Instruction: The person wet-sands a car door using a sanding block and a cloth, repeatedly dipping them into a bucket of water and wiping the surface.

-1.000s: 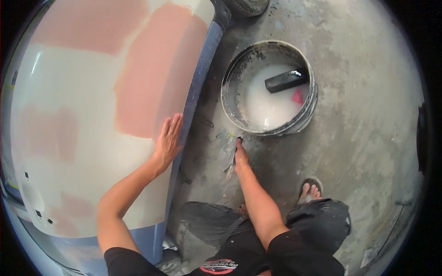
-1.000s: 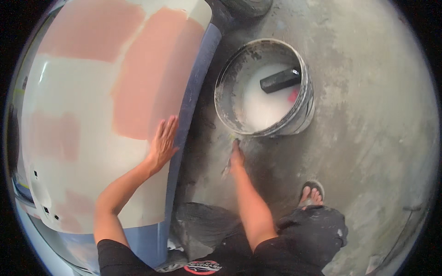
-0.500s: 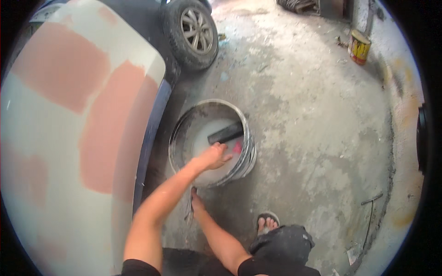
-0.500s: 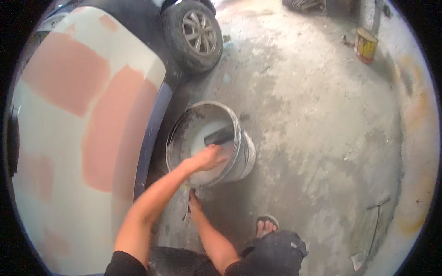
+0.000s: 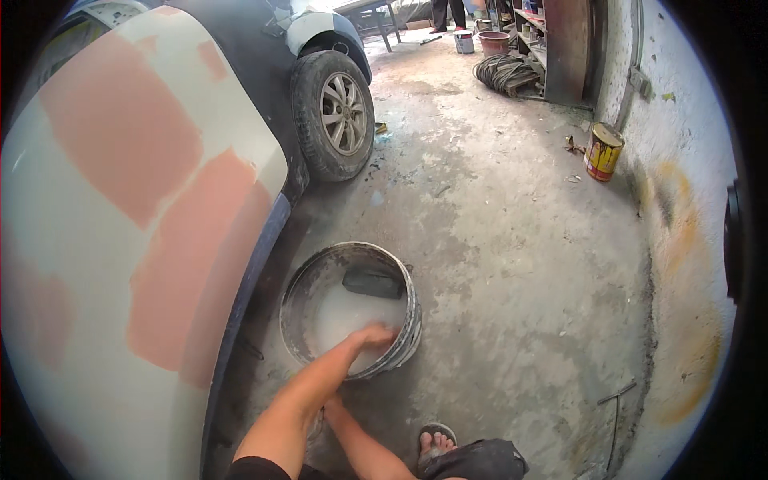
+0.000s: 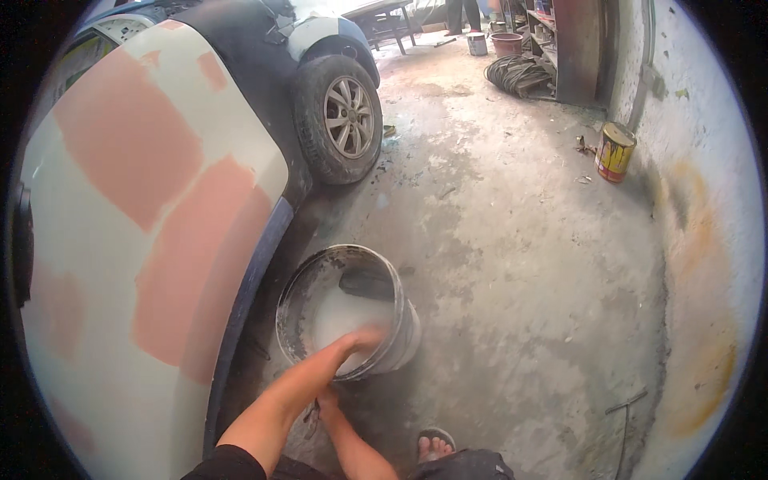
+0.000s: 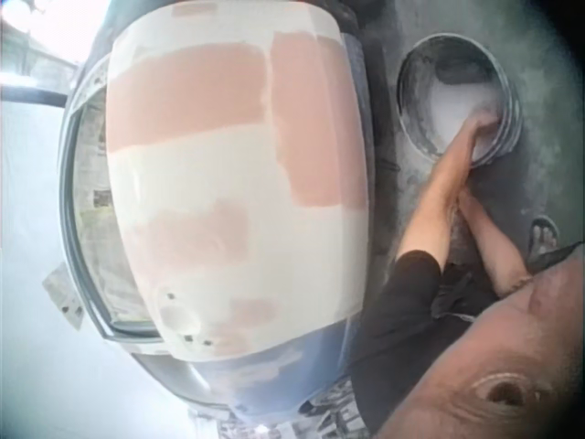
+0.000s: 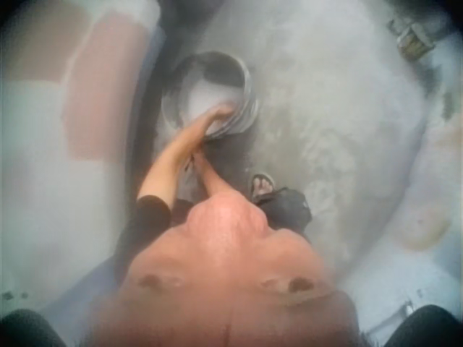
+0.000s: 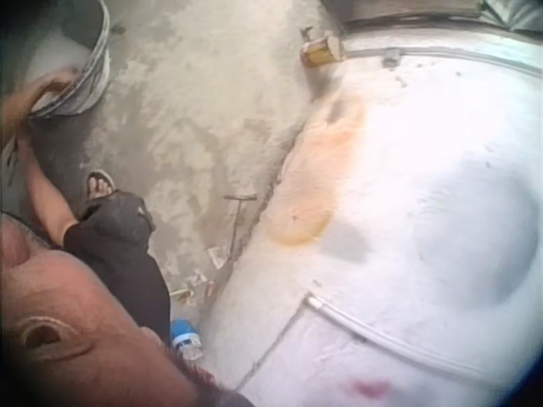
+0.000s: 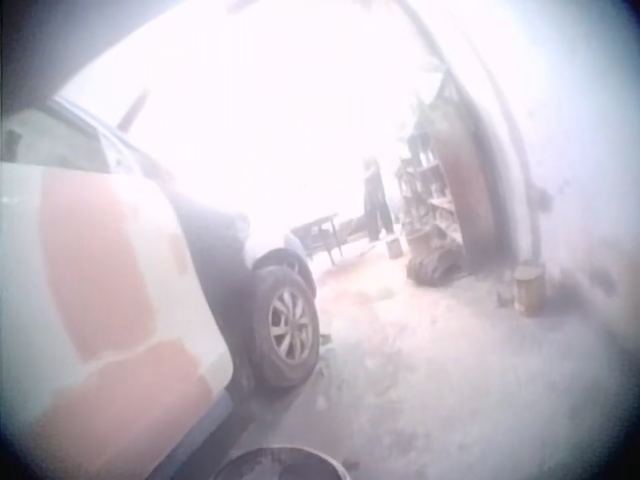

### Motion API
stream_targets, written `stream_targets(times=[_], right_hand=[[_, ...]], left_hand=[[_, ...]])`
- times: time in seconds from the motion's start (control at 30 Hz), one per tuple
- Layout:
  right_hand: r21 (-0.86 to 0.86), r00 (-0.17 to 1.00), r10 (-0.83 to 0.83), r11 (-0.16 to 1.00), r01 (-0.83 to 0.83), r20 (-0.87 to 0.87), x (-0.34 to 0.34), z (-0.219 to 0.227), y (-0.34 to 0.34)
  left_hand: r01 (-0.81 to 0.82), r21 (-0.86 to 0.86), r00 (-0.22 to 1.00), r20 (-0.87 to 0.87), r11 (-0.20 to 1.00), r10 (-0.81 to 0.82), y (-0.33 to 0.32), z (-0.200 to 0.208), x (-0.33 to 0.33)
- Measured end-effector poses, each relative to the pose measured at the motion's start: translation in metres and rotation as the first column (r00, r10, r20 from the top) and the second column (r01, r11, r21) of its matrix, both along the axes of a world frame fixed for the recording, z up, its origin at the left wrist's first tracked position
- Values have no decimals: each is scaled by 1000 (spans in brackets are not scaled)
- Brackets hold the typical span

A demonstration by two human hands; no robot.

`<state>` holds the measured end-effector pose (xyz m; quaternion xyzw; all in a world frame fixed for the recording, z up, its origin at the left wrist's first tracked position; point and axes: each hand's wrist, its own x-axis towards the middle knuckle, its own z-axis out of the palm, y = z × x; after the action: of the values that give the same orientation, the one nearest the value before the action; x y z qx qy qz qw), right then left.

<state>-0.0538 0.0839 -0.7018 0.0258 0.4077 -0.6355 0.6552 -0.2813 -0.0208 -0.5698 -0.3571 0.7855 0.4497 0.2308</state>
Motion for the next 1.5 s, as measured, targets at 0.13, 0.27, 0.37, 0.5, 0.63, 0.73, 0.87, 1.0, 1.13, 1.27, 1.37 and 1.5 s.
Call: stream_targets(times=[0.13, 0.27, 0.37, 0.5, 0.63, 0.73, 0.87, 1.0, 1.13, 1.27, 1.37, 1.5], right_hand=[[206, 993, 73, 974, -92, 95, -41, 8, 30], [10, 976, -84, 996, 84, 198, -35, 148, 34], [133, 981, -37, 991, 11, 189, -50, 114, 34], [125, 972, 51, 989, -81, 230, -24, 134, 35], [35, 968, 95, 994, -106, 231, -5, 138, 14], [-64, 962, 144, 989, -132, 233, 13, 157, -17], [-138, 974, 135, 984, -111, 183, 11, 184, -48], [-42, 983, -162, 986, 159, -84, -5, 214, -81], [-40, 834, -340, 932, 359, -435, -29, 264, -115], [-357, 505, -578, 807, 471, -641, -33, 319, -137], [-419, 527, -567, 823, 382, -633, -18, 353, -132], [-491, 403, -634, 770, 406, -661, 15, 330, -124]], left_hand=[[-74, 430, 992, 128, 900, 21, 53, 47, -20], [-241, 479, 914, 403, 844, 32, 24, 62, 27], [-150, 397, 950, 312, 905, 20, 41, 61, -3], [-18, 3, 972, 236, 1000, 17, 31, 56, 25], [22, 119, 996, 87, 993, -33, 43, 85, 32], [58, -68, 992, 120, 996, -49, 31, 110, 42], [-267, 384, 922, -165, 884, 350, 18, 176, 66], [-294, 53, 908, -295, 954, 296, 14, 324, 85], [-297, -581, 954, -213, 758, 211, 9, 434, 119], [240, -962, 930, 266, -130, -252, -29, 503, 169], [325, -856, 860, 444, -402, -251, -26, 542, 184], [458, -741, 721, 633, -491, -283, -47, 539, 216]])
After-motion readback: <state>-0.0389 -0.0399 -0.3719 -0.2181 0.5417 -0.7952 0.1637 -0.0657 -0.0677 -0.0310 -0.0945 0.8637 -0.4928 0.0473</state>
